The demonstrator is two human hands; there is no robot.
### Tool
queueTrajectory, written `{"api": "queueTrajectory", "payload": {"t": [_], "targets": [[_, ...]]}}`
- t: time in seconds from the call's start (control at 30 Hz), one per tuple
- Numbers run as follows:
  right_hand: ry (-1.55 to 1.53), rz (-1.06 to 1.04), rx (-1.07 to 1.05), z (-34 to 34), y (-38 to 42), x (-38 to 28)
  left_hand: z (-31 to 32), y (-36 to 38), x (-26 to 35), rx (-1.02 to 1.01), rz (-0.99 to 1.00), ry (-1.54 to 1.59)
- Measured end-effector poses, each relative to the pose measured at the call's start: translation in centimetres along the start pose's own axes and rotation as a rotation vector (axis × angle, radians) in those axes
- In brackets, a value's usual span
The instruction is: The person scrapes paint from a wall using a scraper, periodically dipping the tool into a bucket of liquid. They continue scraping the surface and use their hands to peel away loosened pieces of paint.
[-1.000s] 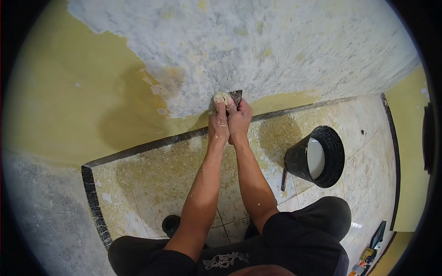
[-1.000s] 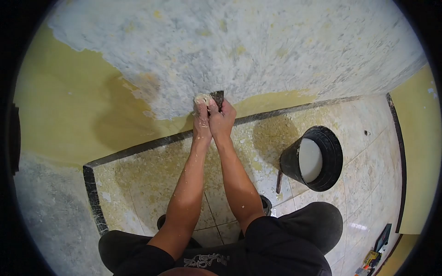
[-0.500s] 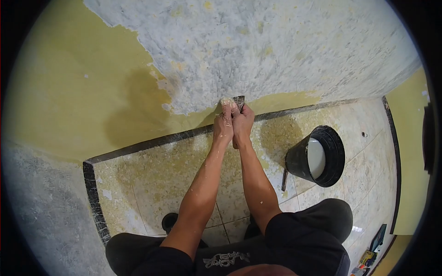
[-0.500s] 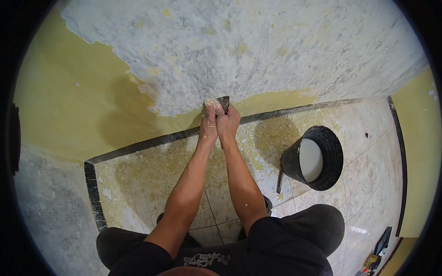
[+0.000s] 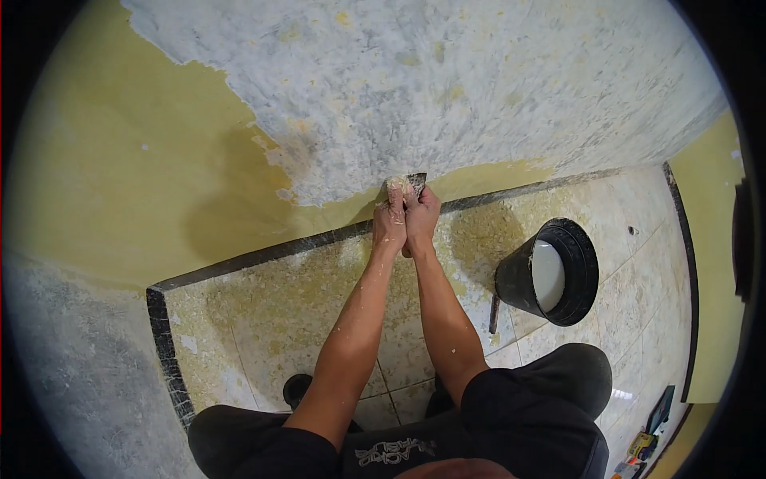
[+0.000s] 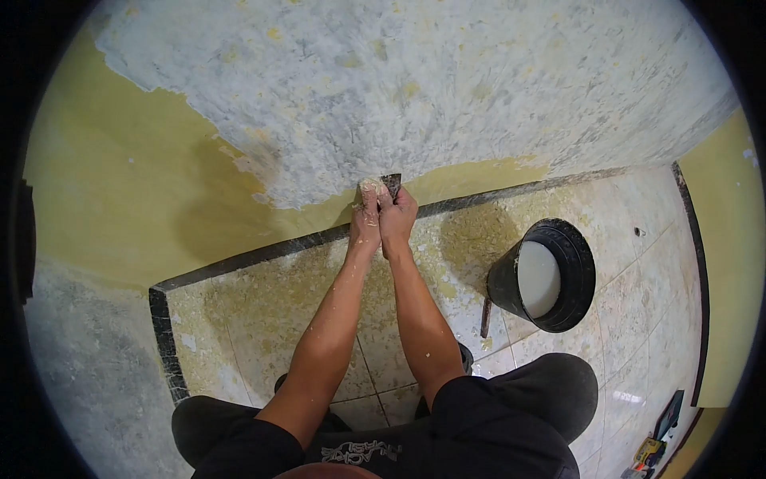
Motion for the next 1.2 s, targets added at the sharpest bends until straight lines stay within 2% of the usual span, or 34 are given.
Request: {"api": "queueTrajectory", "payload": {"t": [0.07,0.17,0.23,0.27,0.3,0.4,0.47,0.53,0.63,0.7,0.73,0.77,0.83,0.9,0.97,1.0,1.07,1.1,1.17,1.2], "targets": [[0.004,-0.077,-0.011,0.3,-0.6,0.1,0.1,-0.2,0.5,0.016,-0.01,0.047],[-0.088,0.004,0.024,0.7,-0.3,-0.4,-0.2,0.8,1.8,0.078,0.081,0.091],[0.134,-0.117,-0.018,1.6,0.4,-2.3,-0.8,1.5,2.0,0.214,0.125,0.34],[0.135,-0.111,-0.02,2.1,0.8,-2.2,-1.5,0.5,0.8,0.123,0.077,0.369],[0.045,-0.061,-0.029,2.7,1.0,-2.1,-2.3,0.4,0.6,0.128,0.079,0.371],[-0.074,-0.014,-0.022,3.4,1.5,-0.5,-4.1,0.7,0.9,0.071,0.022,0.027],[-0.098,-0.018,-0.014,4.0,1.7,-0.4,-4.6,1.5,0.8,0.105,0.039,0.011],[0.063,-0.017,0.021,4.0,2.0,-1.3,-4.7,1.6,1.2,0.124,0.041,-0.01],[0.005,0.008,-0.027,4.5,1.9,-3.8,-4.7,1.3,0.8,0.078,0.034,0.07],[-0.072,-0.028,-0.022,4.8,2.1,-4.1,-4.5,0.8,1.2,0.056,0.11,0.261],[0.001,-0.019,0.016,4.7,2.4,-4.5,-4.9,1.0,1.4,0.05,0.042,0.203],[0.071,-0.01,0.056,4.6,2.9,-4.7,-5.0,1.0,1.4,0.05,0.055,0.206],[0.032,-0.008,0.067,4.5,3.0,-3.1,-4.9,0.8,0.5,0.011,-0.098,0.012],[-0.007,0.006,0.089,4.0,2.2,-1.8,-4.7,1.1,0.7,-0.02,-0.112,-0.003],[0.359,-0.023,0.07,3.3,1.4,-1.5,-4.5,2.2,2.1,-0.016,-0.063,0.127],[0.367,-0.006,0.073,3.2,1.7,-2.8,-4.5,2.7,2.7,-0.023,-0.081,0.125],[0.272,-0.12,0.058,3.9,1.6,-8.3,-4.6,2.2,5.4,0.054,0.109,0.299],[0.276,-0.121,0.057,3.8,1.2,-9.0,-4.3,2.1,6.3,0.053,0.108,0.303],[-0.064,-0.17,0.015,3.8,0.5,-10.3,-3.9,2.1,8.2,0.082,0.144,0.311],[-0.031,-0.154,-0.014,3.2,0.0,-9.6,-3.3,1.4,7.3,0.039,0.079,0.268]]}}
Point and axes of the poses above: each hand's wrist, its own y-axis away from the middle knuckle, its own z-axis out of the palm, x = y × z, the point moved 2 cm from there along -y, towards the middle knuckle, and after that the axes turned 3 degrees about -x, right-handed, at the moved point
